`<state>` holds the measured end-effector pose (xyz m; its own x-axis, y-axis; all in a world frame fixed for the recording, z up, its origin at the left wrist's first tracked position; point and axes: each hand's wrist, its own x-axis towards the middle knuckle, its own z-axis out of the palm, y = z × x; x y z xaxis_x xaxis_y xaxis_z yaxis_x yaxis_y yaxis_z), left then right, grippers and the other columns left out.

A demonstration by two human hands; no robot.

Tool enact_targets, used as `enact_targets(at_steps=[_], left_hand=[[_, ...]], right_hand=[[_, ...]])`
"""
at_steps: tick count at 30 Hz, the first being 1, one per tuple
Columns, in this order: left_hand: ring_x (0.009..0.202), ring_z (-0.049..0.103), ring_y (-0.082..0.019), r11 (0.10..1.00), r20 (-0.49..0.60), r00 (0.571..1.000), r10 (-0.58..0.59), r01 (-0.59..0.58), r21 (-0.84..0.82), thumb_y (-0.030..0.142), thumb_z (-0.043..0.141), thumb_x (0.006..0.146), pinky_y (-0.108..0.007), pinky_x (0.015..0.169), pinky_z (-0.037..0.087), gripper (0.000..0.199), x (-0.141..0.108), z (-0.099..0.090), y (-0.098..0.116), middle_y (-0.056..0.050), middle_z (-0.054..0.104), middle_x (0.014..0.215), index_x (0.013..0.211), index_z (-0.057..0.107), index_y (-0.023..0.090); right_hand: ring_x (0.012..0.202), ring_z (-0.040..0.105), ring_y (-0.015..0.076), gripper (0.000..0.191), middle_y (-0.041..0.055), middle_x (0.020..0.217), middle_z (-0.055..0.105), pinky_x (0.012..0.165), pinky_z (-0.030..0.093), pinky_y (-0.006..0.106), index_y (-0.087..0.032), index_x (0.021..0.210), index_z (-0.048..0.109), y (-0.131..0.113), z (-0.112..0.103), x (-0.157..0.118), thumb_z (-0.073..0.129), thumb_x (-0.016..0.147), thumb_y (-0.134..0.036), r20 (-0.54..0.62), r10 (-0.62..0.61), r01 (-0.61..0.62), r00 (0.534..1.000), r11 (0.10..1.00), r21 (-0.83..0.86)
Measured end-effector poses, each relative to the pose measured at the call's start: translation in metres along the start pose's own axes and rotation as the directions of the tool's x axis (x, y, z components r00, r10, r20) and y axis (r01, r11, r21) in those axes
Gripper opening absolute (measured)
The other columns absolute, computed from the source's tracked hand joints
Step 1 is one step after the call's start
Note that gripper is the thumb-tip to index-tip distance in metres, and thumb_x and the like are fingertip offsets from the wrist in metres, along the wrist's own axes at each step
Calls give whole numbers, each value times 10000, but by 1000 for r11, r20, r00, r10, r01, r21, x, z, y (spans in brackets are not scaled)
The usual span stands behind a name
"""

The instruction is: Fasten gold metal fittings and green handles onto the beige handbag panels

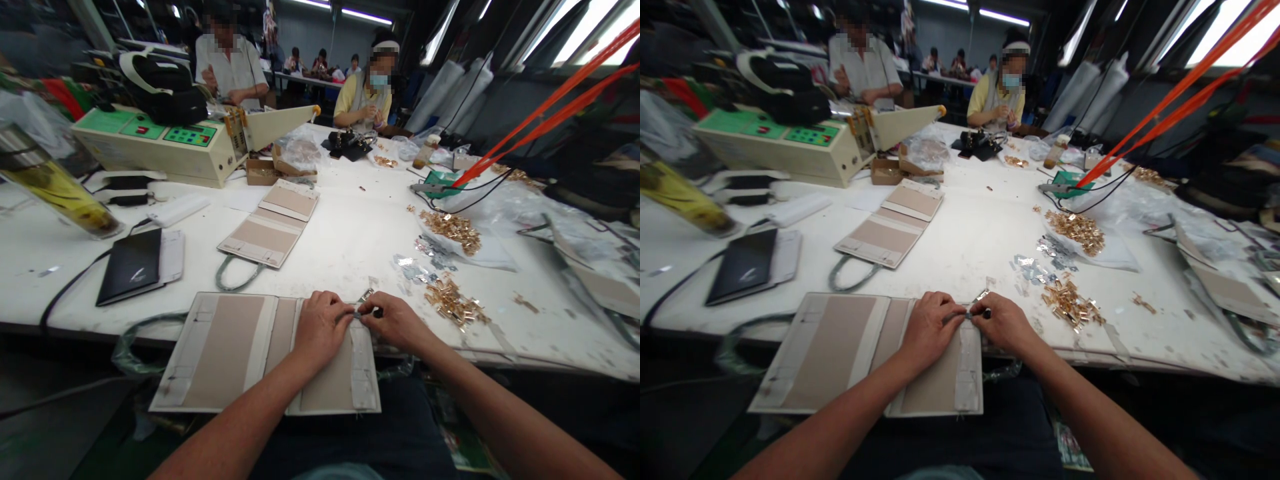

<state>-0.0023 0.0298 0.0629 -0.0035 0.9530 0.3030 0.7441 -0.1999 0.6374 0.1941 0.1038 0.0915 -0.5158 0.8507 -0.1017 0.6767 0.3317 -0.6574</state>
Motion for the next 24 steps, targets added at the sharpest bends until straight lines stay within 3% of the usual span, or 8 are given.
enact_targets(at_steps=[24], left_hand=[[1071,537,-245,1000,37,999,4,-3,-6,207,724,944,-409,926,396,96,3,-1,0,-15,664,1072,1003,747,279]], right_hand=[[910,716,241,156,37,942,797,847,509,364,-230,887,826,-11,6,-1,694,803,-229,-4,100,-99,995,991,92]])
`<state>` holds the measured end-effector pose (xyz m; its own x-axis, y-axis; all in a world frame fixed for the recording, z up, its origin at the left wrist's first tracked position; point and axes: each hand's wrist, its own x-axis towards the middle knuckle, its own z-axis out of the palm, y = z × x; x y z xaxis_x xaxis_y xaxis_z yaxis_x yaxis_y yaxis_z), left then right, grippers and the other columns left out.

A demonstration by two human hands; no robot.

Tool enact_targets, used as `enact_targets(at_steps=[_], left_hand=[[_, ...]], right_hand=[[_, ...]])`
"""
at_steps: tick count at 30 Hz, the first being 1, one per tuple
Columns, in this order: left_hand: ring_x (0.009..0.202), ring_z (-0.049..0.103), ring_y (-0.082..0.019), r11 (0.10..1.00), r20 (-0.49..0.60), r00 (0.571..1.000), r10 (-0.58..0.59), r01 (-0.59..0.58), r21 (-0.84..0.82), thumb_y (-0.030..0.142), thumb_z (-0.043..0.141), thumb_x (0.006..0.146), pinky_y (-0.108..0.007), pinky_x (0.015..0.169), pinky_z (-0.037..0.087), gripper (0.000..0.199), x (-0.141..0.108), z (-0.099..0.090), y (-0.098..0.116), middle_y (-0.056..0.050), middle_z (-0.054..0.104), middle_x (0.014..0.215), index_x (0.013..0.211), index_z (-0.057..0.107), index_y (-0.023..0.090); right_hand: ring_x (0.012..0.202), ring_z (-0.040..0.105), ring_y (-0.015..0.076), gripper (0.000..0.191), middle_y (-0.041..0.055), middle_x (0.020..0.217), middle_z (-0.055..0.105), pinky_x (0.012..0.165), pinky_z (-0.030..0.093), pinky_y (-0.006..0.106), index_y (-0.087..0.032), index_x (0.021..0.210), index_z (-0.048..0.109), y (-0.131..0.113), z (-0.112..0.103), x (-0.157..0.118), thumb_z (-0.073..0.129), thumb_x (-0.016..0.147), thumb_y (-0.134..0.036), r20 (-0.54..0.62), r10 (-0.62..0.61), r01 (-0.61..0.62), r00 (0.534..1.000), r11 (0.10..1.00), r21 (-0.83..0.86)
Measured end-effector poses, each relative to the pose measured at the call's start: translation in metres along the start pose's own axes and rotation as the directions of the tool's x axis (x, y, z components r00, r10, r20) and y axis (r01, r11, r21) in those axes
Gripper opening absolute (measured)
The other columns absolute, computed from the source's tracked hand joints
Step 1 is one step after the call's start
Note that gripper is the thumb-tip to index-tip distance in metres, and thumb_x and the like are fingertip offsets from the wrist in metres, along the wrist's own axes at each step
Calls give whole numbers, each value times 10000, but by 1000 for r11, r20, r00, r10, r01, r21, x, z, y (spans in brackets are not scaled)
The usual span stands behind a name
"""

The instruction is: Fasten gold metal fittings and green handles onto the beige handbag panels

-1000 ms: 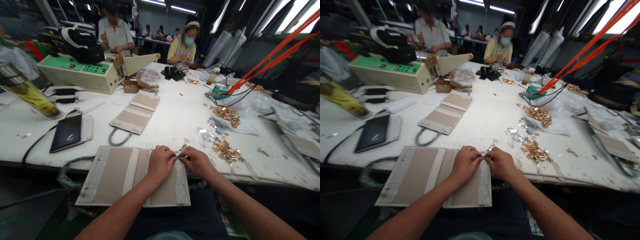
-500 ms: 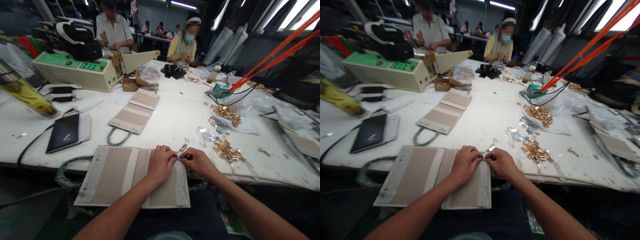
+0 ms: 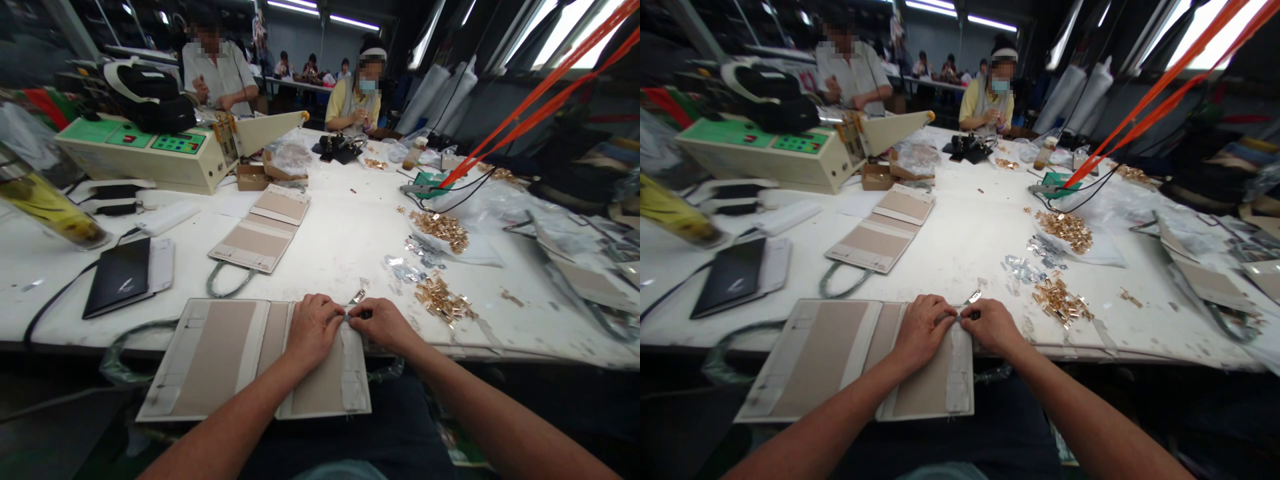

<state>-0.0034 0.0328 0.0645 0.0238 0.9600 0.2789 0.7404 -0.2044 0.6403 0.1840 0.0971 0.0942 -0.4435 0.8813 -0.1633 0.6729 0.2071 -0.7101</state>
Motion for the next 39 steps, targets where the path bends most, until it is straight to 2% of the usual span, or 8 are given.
enact_targets(at_steps=[15,19,21,23,25,28,31,39], left_hand=[[1050,539,-245,1000,-30,1000,3,-2,31,227,735,943,-402,899,409,102,-1,2,3,-22,678,1053,1015,781,283],[1047,551,-246,1000,-51,998,-29,29,9,219,784,897,-414,912,394,91,1,3,3,-13,681,1013,963,766,278],[1038,553,-246,999,-51,998,-35,35,9,212,797,882,-415,912,391,81,2,2,2,-12,683,1000,925,754,264],[1031,556,-246,999,-33,999,-28,28,16,225,800,884,-415,903,389,64,3,1,0,-11,689,1004,904,752,261],[1024,561,-245,1000,-3,1000,-19,19,16,248,807,886,-415,891,389,54,4,-1,-2,-9,694,1008,901,760,267],[1025,569,-238,1000,29,1000,-5,5,-8,253,818,881,-410,881,395,60,5,-2,-5,-3,700,1013,907,770,279],[1034,576,-237,1000,29,1000,0,1,-22,246,820,878,-415,887,401,65,7,-2,-5,3,705,1017,900,775,287],[1085,625,-227,987,82,992,100,-89,-135,219,752,921,-410,998,484,144,2,-15,-14,-26,753,1087,1063,755,241]], right_hand=[[889,703,225,190,42,939,782,857,529,360,-234,946,826,3,-3,-1,685,820,-235,-82,-127,125,988,992,-27],[587,588,164,201,12,643,673,600,478,307,-203,835,794,-28,-28,-7,747,856,-398,-324,-75,149,943,966,212],[476,473,122,311,-23,534,536,484,393,273,-196,731,715,-44,-34,-6,737,886,-465,-472,-44,288,880,841,458],[425,403,91,366,-48,513,442,426,327,249,-193,676,637,-55,-31,-1,749,883,-473,-530,0,415,848,622,664],[400,375,73,388,-62,515,399,397,291,232,-188,655,595,-59,-23,7,781,848,-468,-519,49,448,853,442,777],[376,346,54,404,-77,513,363,385,283,220,-185,642,561,-56,-10,19,789,834,-456,-487,90,432,869,345,833],[371,333,53,397,-85,509,345,387,283,218,-190,650,547,-52,-1,24,759,867,-446,-473,63,421,879,362,831],[470,451,107,439,-34,515,493,479,366,255,-195,650,557,-54,14,13,707,943,-485,-448,-107,401,887,658,637]])
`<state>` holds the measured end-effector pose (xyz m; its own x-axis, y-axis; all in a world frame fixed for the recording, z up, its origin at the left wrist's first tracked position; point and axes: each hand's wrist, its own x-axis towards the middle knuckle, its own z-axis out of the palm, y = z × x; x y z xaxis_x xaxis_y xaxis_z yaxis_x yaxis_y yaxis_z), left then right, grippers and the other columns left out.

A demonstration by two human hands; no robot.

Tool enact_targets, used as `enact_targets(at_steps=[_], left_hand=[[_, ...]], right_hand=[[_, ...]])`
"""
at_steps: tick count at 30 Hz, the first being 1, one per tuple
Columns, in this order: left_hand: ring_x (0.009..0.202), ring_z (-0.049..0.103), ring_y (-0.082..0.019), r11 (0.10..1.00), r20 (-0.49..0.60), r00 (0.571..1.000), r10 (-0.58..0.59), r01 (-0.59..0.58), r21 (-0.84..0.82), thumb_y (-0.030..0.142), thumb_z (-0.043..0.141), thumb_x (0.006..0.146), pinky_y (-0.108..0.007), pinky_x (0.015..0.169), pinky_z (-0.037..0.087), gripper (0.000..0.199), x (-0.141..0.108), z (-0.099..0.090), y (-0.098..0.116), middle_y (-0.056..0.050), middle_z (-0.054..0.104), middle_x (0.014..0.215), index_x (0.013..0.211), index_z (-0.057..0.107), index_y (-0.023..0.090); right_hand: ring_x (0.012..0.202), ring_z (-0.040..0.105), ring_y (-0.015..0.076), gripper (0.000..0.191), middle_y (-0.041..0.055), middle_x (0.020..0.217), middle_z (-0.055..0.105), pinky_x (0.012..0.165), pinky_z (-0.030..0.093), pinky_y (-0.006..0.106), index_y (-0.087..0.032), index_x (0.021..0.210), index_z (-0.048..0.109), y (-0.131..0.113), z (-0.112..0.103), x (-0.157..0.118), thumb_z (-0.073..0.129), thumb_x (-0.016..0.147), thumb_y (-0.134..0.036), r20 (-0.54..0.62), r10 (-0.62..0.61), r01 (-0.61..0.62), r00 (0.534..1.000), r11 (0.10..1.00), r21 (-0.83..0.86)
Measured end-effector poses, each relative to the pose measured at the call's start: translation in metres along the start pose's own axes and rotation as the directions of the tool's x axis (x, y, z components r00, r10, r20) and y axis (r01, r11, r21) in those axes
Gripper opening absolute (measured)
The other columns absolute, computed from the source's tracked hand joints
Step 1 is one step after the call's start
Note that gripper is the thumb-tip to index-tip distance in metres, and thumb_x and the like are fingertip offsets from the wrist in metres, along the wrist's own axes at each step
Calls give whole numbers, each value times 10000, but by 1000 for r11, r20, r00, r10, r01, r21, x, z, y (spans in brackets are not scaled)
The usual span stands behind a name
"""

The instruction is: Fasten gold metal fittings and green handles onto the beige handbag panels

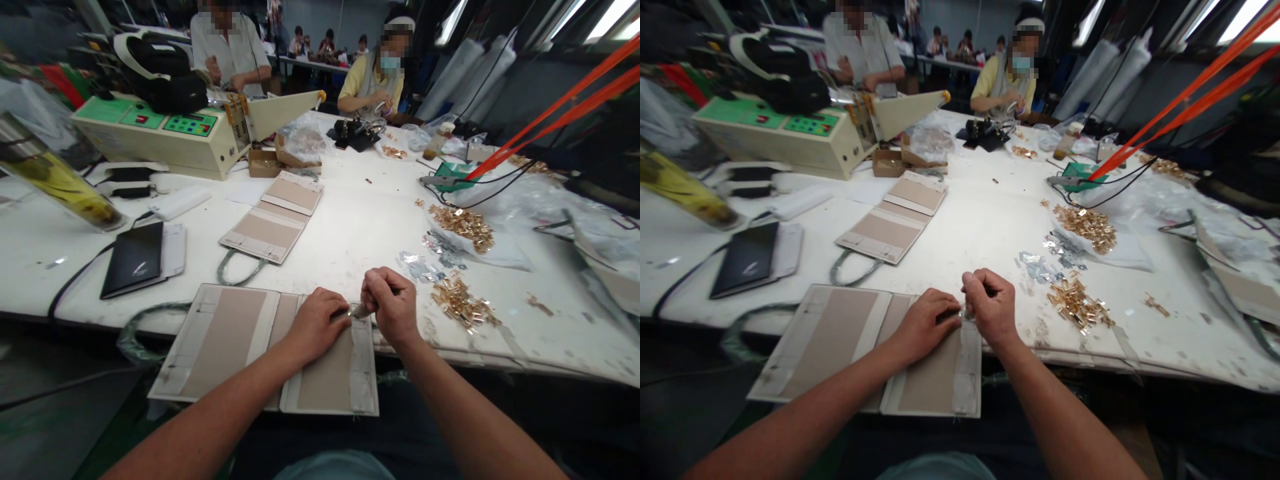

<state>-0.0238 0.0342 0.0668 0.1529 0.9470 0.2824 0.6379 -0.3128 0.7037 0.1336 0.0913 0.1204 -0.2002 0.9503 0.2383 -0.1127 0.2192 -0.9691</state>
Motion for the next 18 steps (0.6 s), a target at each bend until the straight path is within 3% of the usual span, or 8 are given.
enact_targets(at_steps=[2,6,10,14,18], left_hand=[[1197,608,-233,998,57,997,54,-54,14,239,697,964,-412,1070,483,251,-7,-6,-1,-41,738,1223,1214,724,243],[1368,542,-272,981,141,985,96,-118,155,321,665,995,-464,1236,357,432,-19,-10,1,-88,646,1437,1404,617,189],[1350,548,-274,979,143,985,98,-121,165,305,684,973,-447,1223,376,381,-21,-10,1,-96,665,1391,1330,649,176],[1325,554,-276,989,124,988,86,-100,105,243,710,923,-441,1180,416,358,-20,-11,-1,-66,678,1356,1279,668,225],[1327,552,-282,991,122,988,97,-108,86,226,723,911,-444,1182,408,410,-20,-10,-3,-56,673,1376,1316,660,239]], right_hand=[[504,485,117,454,-19,542,540,515,393,261,-192,659,575,1,-1,-2,683,957,-517,60,27,-24,998,998,-60],[516,493,120,490,-12,551,556,542,390,271,-193,634,551,0,4,-1,673,965,-533,124,61,-48,990,993,-109],[489,447,114,519,-30,511,493,529,366,275,-205,599,491,-9,22,7,664,972,-522,190,23,-7,982,997,-82],[499,424,112,535,-28,504,470,506,335,271,-205,568,469,-14,40,15,665,948,-528,306,92,-24,948,975,-220],[493,412,107,500,-32,495,467,498,319,270,-201,559,473,-11,40,17,640,944,-474,361,134,-13,923,948,-318]])
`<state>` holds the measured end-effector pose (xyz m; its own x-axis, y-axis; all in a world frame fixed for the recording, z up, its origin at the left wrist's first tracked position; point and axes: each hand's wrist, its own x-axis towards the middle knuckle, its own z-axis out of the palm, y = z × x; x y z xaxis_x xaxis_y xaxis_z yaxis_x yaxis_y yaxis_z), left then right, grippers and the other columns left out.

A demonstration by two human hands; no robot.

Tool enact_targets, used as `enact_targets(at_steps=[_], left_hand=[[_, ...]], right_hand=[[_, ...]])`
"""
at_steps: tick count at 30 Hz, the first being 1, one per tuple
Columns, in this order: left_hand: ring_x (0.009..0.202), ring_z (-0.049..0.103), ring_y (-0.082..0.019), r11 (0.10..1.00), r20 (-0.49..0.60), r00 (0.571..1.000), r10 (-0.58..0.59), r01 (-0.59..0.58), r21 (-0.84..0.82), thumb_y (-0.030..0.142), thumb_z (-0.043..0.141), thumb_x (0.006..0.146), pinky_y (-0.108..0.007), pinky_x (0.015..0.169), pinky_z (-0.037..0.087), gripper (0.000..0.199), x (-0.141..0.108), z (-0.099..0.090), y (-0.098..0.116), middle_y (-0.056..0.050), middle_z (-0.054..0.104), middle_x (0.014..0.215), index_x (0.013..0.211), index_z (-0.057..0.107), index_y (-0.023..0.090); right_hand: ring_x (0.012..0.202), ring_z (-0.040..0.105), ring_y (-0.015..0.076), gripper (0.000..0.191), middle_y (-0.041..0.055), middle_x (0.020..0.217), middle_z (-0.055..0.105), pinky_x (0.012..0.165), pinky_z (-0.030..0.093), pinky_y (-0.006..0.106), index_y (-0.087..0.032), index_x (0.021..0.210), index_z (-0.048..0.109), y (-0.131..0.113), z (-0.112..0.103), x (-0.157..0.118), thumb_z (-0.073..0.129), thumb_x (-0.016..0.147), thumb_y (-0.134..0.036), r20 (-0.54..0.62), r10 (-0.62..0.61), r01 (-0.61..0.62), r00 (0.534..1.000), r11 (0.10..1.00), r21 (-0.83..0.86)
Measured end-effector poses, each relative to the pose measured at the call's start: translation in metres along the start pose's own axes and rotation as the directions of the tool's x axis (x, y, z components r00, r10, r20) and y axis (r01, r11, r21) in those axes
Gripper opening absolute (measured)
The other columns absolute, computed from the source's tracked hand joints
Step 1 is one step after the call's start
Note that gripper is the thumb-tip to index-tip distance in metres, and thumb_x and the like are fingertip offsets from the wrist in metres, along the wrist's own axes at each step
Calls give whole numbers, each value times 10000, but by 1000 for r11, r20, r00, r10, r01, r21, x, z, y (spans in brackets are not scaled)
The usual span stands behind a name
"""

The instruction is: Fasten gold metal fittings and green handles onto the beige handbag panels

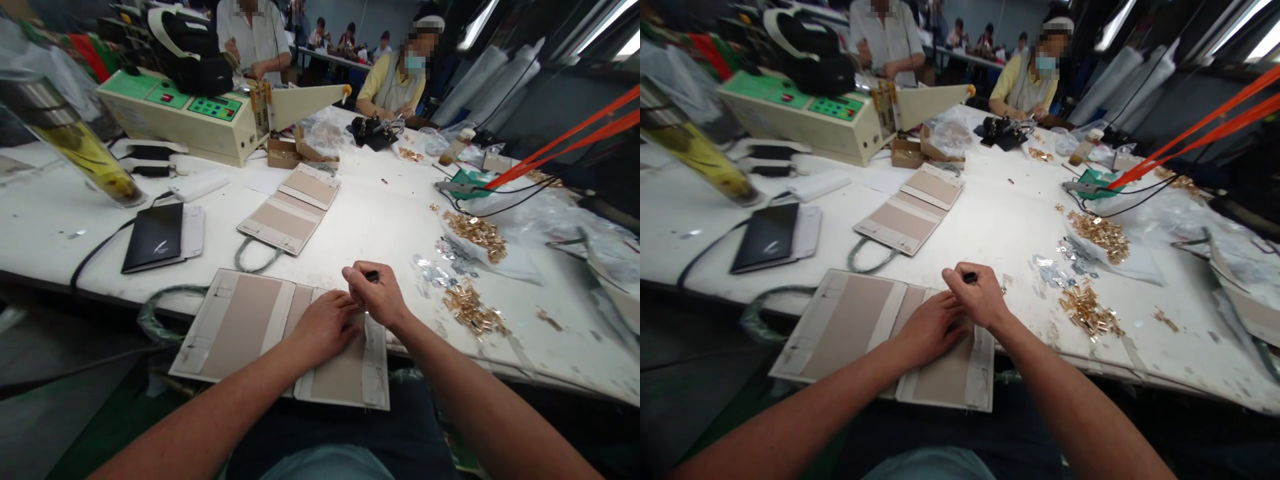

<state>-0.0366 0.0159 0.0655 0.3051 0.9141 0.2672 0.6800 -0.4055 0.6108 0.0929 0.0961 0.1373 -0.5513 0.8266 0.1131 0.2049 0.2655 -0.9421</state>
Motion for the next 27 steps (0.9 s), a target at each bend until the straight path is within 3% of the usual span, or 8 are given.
enact_targets(at_steps=[4,11,14,19,25,27], left_hand=[[1291,576,-259,999,-14,1000,27,-26,23,274,708,954,-430,1193,397,344,-1,2,-1,-61,696,1322,1291,669,214],[1307,562,-267,996,5,999,40,-40,78,353,680,990,-441,1187,417,402,0,2,-3,-95,674,1358,1335,648,148],[1303,568,-264,996,18,999,35,-36,83,355,685,988,-446,1189,421,403,0,2,-2,-91,679,1358,1329,653,144],[1340,547,-264,994,11,999,39,-40,100,363,694,985,-455,1203,412,457,3,3,-4,-84,656,1415,1386,630,154],[1393,510,-278,987,-10,999,35,-33,158,311,654,995,-470,1235,379,463,-6,-3,11,-123,611,1475,1413,609,119],[1462,444,-300,980,10,998,66,-67,189,411,685,970,-515,1273,311,568,-21,-3,24,-129,527,1559,1469,568,166]], right_hand=[[483,419,109,493,-30,495,470,500,334,278,-203,554,474,6,-12,-6,632,956,-440,-34,-1,1,999,1000,-2],[438,398,110,483,-43,490,414,443,309,275,-218,593,451,12,-17,-21,672,952,-455,-201,-87,160,976,910,382],[442,398,107,472,-42,489,414,443,311,270,-216,591,457,14,-16,-27,678,946,-434,-221,-60,140,974,919,368],[441,399,107,461,-50,505,408,450,332,272,-227,601,426,19,-19,-26,673,938,-421,-311,-122,247,943,880,405],[433,407,107,419,-54,486,446,459,317,263,-222,616,452,43,-17,-20,639,948,-396,-279,-58,148,959,937,316],[440,415,108,424,-47,479,469,477,325,262,-216,607,467,42,-17,-19,627,950,-407,-254,-62,131,965,956,264]])
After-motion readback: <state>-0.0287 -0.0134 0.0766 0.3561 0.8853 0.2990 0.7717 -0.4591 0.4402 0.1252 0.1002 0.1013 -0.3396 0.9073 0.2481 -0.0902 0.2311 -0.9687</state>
